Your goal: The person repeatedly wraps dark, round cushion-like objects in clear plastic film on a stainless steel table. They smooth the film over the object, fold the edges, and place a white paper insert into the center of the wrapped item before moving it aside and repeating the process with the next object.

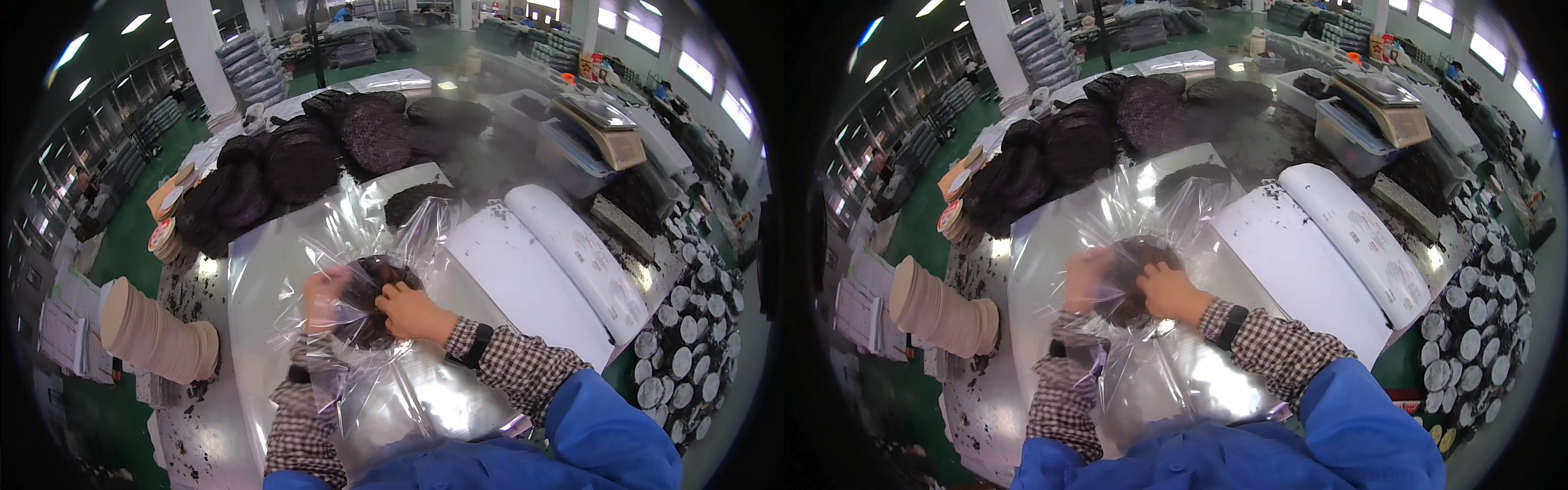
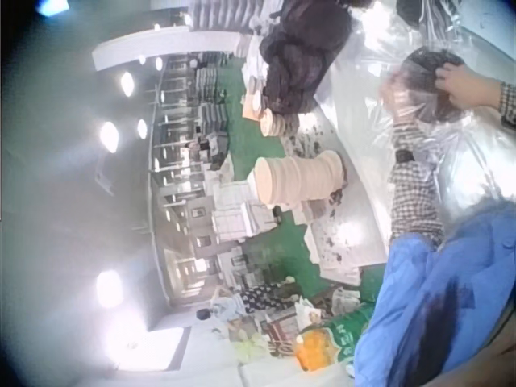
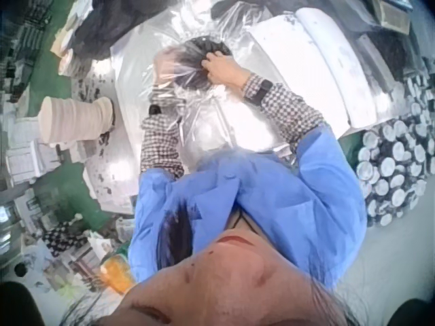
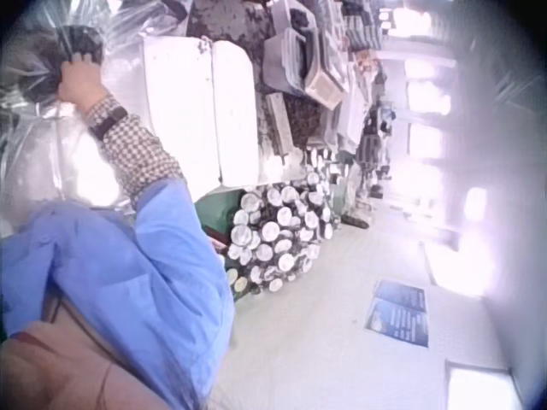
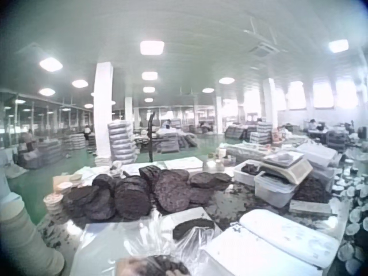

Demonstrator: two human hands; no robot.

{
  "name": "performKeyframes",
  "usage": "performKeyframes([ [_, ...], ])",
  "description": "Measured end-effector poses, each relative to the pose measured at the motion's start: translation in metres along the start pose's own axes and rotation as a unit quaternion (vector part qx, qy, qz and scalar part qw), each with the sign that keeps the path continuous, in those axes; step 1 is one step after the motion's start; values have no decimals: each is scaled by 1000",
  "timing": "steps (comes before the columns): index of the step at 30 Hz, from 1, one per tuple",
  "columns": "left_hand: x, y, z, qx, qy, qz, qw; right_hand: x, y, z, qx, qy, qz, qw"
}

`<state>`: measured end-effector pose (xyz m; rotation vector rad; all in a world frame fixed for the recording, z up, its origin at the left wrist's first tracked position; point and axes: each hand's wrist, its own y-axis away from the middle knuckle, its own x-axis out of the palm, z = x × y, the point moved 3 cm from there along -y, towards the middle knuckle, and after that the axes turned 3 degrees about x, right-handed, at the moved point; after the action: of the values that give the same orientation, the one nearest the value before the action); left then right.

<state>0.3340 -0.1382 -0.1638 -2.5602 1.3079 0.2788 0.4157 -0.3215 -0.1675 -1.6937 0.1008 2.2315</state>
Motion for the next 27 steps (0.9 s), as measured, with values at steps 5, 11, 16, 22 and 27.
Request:
performKeyframes([
  [5,-17,113,-130,97,116,89,985,-5,5,0,-15,-13,102,995],
  [11,4,211,-39,211,-443,176,853,13,37,-3,-216,40,200,955],
  [16,36,117,-54,269,-172,-118,940,-11,30,-3,-59,-61,159,984],
  [22,74,68,-36,90,-409,93,903,-62,3,-49,215,-750,-114,615],
  [27,94,63,-41,152,-472,136,858,-82,54,-125,369,-705,-392,462],
])
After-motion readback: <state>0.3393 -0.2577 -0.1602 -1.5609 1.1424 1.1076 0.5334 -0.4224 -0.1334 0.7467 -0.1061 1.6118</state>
